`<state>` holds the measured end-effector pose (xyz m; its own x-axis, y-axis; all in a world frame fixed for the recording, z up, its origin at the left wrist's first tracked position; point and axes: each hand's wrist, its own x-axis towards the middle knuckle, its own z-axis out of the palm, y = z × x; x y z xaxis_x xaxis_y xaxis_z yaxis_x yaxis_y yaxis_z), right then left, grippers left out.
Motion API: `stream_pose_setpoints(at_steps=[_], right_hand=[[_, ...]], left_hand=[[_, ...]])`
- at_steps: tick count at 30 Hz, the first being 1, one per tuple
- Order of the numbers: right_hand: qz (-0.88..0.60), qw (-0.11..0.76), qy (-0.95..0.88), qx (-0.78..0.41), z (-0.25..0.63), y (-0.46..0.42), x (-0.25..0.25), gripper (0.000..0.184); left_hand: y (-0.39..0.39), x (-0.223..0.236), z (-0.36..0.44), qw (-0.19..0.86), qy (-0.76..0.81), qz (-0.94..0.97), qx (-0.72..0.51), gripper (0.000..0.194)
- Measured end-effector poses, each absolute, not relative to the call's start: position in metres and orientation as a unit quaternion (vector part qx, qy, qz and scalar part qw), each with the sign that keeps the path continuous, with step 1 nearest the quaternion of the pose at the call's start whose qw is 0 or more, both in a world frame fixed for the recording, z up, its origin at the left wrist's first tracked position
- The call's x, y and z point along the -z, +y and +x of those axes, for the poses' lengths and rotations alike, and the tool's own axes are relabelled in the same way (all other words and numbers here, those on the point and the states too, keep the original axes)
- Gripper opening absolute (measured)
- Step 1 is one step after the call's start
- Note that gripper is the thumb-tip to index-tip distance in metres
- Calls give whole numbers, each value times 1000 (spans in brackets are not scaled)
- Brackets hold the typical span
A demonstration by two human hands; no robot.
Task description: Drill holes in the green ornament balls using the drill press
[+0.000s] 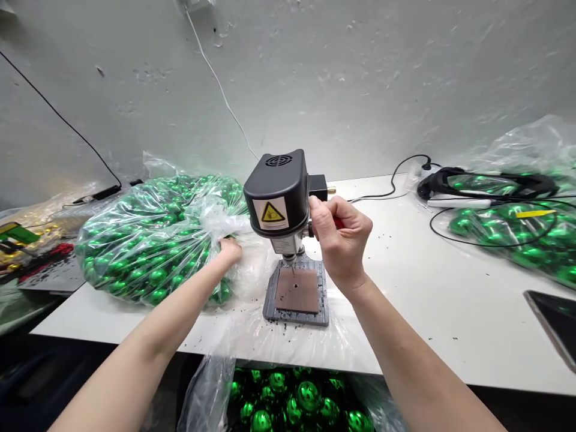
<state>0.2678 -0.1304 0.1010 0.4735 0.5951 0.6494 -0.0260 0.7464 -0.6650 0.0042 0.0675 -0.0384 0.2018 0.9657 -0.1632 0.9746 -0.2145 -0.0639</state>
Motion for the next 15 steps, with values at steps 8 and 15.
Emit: stream_pose_setpoints(at_steps=[8,15], right_hand=[[-296,816,-465,-177,266,-130,-102,46],[-293,818,-462,-176,266,-129,-102,46]], left_hand=[[35,22,-24,25,630,775,40,24],[2,5,-20,98,614,773,-126,41]])
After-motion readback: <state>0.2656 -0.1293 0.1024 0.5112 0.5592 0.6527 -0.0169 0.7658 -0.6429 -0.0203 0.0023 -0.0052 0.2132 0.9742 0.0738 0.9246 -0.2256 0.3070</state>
